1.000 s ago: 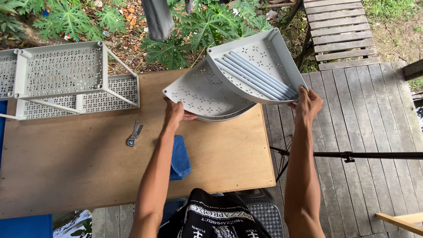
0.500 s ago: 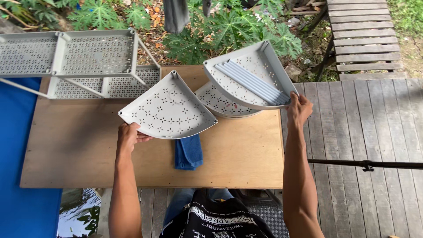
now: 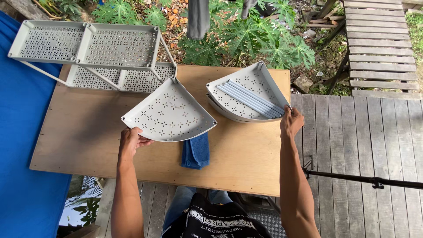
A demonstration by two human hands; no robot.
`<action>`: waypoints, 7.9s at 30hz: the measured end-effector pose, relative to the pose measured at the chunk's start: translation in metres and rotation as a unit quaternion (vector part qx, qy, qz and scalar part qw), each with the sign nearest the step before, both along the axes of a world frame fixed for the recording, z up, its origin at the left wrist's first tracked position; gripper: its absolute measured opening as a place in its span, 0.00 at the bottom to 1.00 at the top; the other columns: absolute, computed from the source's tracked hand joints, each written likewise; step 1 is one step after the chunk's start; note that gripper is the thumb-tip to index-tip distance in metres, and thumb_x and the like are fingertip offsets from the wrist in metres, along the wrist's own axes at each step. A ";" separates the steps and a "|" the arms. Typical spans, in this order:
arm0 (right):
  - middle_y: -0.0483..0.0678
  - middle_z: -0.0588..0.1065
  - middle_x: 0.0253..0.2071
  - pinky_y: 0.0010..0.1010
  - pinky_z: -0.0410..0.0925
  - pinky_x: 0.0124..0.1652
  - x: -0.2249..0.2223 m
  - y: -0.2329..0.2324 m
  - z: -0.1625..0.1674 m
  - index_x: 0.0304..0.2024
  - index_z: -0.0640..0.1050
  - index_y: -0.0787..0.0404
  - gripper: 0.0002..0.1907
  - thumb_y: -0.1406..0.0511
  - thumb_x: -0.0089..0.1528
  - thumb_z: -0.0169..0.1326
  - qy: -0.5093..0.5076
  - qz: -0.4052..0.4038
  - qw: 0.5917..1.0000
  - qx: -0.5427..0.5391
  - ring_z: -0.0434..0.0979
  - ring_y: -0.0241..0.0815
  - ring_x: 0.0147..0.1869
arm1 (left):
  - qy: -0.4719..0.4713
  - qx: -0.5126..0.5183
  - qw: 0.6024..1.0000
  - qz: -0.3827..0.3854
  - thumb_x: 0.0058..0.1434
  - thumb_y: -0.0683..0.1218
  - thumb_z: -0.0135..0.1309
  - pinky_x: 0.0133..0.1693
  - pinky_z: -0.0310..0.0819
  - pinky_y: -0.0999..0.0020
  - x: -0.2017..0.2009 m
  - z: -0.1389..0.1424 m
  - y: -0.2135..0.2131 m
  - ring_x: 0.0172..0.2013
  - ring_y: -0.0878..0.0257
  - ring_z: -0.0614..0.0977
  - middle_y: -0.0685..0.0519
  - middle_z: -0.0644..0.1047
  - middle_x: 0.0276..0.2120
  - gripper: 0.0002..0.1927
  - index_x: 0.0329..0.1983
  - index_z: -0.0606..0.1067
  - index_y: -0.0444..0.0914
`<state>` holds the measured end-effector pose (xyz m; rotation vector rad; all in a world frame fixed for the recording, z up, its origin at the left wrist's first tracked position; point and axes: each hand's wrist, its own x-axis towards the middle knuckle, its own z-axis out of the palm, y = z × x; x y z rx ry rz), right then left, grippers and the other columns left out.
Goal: The person assembles a perforated metal corner shelf unit on a wooden table, attaching white tubular legs to rectangular shelf panels by hand and fitting curved corner shelves onto the frame, pressing the parts together to build up the unit.
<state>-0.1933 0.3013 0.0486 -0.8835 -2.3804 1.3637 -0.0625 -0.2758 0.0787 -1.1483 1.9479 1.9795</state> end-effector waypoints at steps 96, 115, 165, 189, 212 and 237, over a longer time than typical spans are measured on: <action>0.54 0.77 0.52 0.43 0.66 0.57 0.042 -0.089 0.026 0.49 0.83 0.59 0.17 0.67 0.57 0.63 0.095 0.335 0.921 0.177 0.73 0.57 0.57 | 0.256 -0.226 0.912 -0.228 0.65 0.40 0.56 0.39 0.83 0.64 -0.049 -0.013 0.174 0.37 0.59 0.86 0.47 0.83 0.39 0.11 0.50 0.78 0.35; 0.52 0.81 0.38 0.41 0.71 0.44 -0.061 -0.153 0.011 0.43 0.81 0.60 0.13 0.63 0.58 0.64 -0.100 0.381 0.897 0.199 0.81 0.51 0.41 | 0.377 -0.223 0.851 -0.290 0.65 0.39 0.56 0.33 0.74 0.68 -0.185 0.012 0.177 0.28 0.62 0.78 0.50 0.80 0.38 0.07 0.46 0.79 0.35; 0.50 0.82 0.38 0.26 0.76 0.41 0.051 -0.200 0.039 0.47 0.81 0.66 0.07 0.70 0.66 0.57 0.095 0.349 0.931 -0.058 0.86 0.38 0.42 | 0.330 -0.104 0.925 -0.160 0.70 0.38 0.52 0.50 0.80 0.71 -0.036 -0.013 0.154 0.49 0.62 0.86 0.45 0.84 0.45 0.13 0.56 0.77 0.30; 0.56 0.81 0.39 0.35 0.77 0.36 0.059 -0.217 0.051 0.42 0.81 0.69 0.08 0.68 0.64 0.61 0.158 0.485 0.855 0.096 0.86 0.48 0.38 | 0.300 -0.111 0.933 -0.166 0.69 0.42 0.55 0.47 0.79 0.70 -0.030 0.014 0.162 0.46 0.64 0.86 0.47 0.85 0.42 0.13 0.55 0.78 0.33; 0.58 0.79 0.45 0.34 0.80 0.42 0.057 -0.204 0.063 0.48 0.77 0.70 0.08 0.72 0.67 0.56 0.181 0.464 0.867 0.023 0.85 0.48 0.46 | 0.309 -0.115 0.924 -0.195 0.70 0.44 0.54 0.44 0.79 0.69 -0.030 0.003 0.173 0.42 0.65 0.86 0.49 0.84 0.38 0.13 0.54 0.78 0.33; 0.53 0.82 0.39 0.29 0.80 0.43 0.061 -0.194 0.019 0.43 0.79 0.68 0.09 0.66 0.68 0.56 0.066 0.436 0.896 -0.046 0.87 0.40 0.43 | 0.183 -0.044 0.961 -0.205 0.74 0.44 0.42 0.26 0.77 0.68 -0.038 -0.021 0.141 0.25 0.65 0.81 0.51 0.76 0.30 0.07 0.49 0.67 0.37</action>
